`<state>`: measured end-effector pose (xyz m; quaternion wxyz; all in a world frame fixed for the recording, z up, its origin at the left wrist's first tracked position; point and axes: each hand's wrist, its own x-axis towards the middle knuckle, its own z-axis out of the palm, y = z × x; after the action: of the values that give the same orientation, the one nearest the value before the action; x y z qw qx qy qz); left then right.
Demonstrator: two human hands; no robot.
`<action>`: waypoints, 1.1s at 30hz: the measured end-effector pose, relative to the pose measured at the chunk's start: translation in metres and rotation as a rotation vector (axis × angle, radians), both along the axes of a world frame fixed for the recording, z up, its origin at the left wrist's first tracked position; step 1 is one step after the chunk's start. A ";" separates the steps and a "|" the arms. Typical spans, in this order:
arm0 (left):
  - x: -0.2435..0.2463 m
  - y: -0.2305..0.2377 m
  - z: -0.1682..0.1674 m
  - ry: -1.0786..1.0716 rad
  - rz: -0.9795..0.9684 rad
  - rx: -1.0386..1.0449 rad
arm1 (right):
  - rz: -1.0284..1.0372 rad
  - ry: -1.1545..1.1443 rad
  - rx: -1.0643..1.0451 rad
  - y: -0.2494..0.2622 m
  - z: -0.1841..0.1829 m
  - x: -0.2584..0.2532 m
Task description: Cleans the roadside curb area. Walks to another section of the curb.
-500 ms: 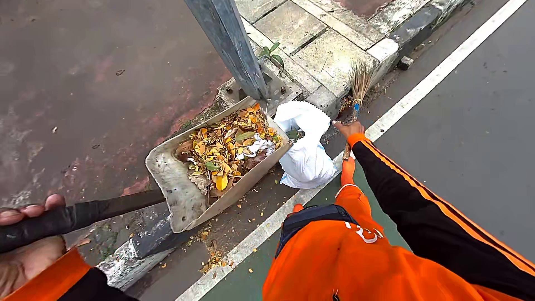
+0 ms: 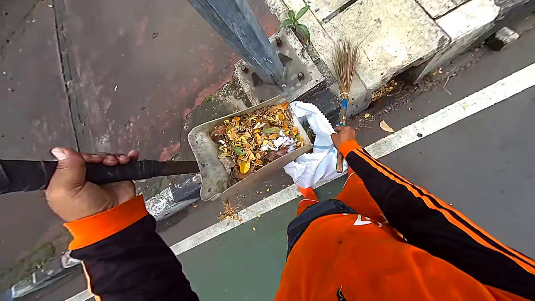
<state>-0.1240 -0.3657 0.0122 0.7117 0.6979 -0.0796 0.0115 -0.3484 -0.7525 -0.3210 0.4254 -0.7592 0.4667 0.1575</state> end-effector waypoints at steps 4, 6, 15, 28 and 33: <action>-0.007 -0.063 -0.013 -0.140 -0.070 0.108 | 0.026 -0.064 -0.003 0.000 0.023 -0.009; -0.011 -0.094 -0.022 -0.244 -0.146 0.159 | 0.028 -0.084 0.003 0.001 0.033 -0.009; -0.077 -0.244 -0.047 -0.786 -0.442 0.925 | 0.047 -0.140 0.091 0.009 0.047 -0.007; -0.153 -0.401 -0.084 -0.350 -1.125 1.703 | 0.103 -0.176 0.177 -0.038 0.033 -0.033; -0.137 -0.413 -0.066 -0.285 -0.990 1.778 | 0.148 -0.175 0.224 -0.054 0.019 -0.037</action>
<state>-0.2607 -0.7790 -0.0541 -0.1538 0.8537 -0.4221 -0.2635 -0.3857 -0.8063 -0.3023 0.5339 -0.7500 0.3501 0.1728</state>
